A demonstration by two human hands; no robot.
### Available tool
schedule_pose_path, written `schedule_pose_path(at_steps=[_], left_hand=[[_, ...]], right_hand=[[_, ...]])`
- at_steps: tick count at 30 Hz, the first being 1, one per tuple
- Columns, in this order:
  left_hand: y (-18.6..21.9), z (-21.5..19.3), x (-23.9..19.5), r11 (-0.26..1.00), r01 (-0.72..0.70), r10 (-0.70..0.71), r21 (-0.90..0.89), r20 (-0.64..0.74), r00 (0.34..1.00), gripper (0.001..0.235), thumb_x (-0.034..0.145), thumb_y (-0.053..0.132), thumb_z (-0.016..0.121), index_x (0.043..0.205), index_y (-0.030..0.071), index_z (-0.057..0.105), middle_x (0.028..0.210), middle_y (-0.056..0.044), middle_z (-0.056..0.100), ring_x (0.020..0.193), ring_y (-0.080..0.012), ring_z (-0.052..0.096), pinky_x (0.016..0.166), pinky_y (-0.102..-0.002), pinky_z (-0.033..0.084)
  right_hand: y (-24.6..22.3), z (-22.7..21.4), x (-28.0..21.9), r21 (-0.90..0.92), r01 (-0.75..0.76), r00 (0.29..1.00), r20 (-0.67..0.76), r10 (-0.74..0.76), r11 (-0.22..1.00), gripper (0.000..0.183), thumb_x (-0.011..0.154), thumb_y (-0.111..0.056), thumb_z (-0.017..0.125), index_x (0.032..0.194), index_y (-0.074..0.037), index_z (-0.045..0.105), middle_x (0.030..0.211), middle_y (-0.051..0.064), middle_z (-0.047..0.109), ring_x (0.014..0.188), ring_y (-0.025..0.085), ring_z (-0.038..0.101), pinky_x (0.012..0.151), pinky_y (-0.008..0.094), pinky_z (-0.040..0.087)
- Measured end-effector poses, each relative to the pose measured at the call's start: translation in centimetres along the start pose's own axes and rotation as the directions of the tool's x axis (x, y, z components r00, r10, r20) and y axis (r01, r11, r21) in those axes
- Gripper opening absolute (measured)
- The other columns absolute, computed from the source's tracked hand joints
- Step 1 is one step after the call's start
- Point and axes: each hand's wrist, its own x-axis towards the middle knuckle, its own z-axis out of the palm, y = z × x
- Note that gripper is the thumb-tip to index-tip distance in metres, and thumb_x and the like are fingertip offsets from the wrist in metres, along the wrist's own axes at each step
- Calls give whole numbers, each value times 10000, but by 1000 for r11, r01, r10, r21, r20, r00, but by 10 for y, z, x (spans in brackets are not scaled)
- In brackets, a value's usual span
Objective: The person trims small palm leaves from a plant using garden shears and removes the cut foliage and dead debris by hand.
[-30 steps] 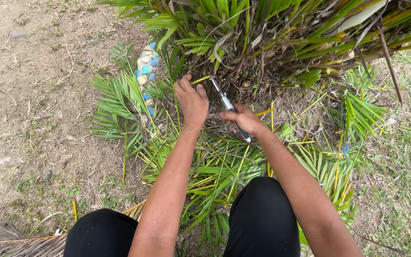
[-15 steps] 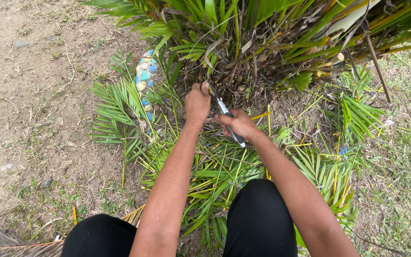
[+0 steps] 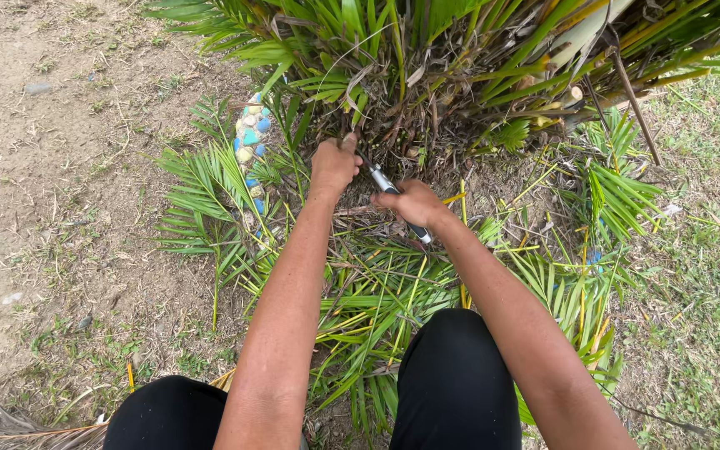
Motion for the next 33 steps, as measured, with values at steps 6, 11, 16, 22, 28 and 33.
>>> schedule_pose_path(at_steps=[6,11,16,22,28,33], left_hand=[[-15,0,-7,922,-265,327,282,-204,923,287,964,259,644,1020,-5,740,869,-250,721,861,-426,707,798,-477,544],[-12,-10,-11,957,-248,279,148,-252,927,338,980,333,652,1009,-2,691,841,-248,710,842,-425,703,799,-481,524],[-30,-8,-14,913,-267,333,308,-188,924,321,996,289,594,917,-2,704,828,-270,692,796,-463,667,731,-523,501],[-56,25,-16,935,-238,310,262,-282,908,306,1014,275,587,954,-3,699,840,-286,692,785,-480,667,731,-535,507],[-109,7,-43,930,-49,126,365,-189,974,332,1027,301,554,1048,19,728,903,-307,701,843,-484,685,795,-552,517],[-71,-9,-72,674,-5,217,738,-192,957,290,866,229,708,1081,34,713,1175,-237,587,1053,-427,589,882,-529,475]], right_hand=[[-7,-8,6,114,73,997,21,-75,991,501,760,-514,779,790,-21,697,664,70,669,586,191,639,606,352,506],[-21,-17,3,113,1,995,100,-13,994,498,781,-525,776,712,-50,645,658,73,645,573,171,616,575,351,494],[-18,-9,8,89,-40,999,37,37,995,525,745,-577,772,705,-67,652,688,79,668,606,181,652,614,362,527],[1,11,34,-10,54,996,-65,-54,998,562,750,-556,761,789,3,727,725,143,721,648,230,709,696,376,566],[30,23,2,-118,-47,984,166,66,992,480,813,-471,700,922,-3,693,688,136,677,599,251,660,652,442,587],[101,16,-41,-295,-63,987,121,103,953,448,755,-430,751,982,-46,706,832,88,660,796,226,661,747,441,534]])
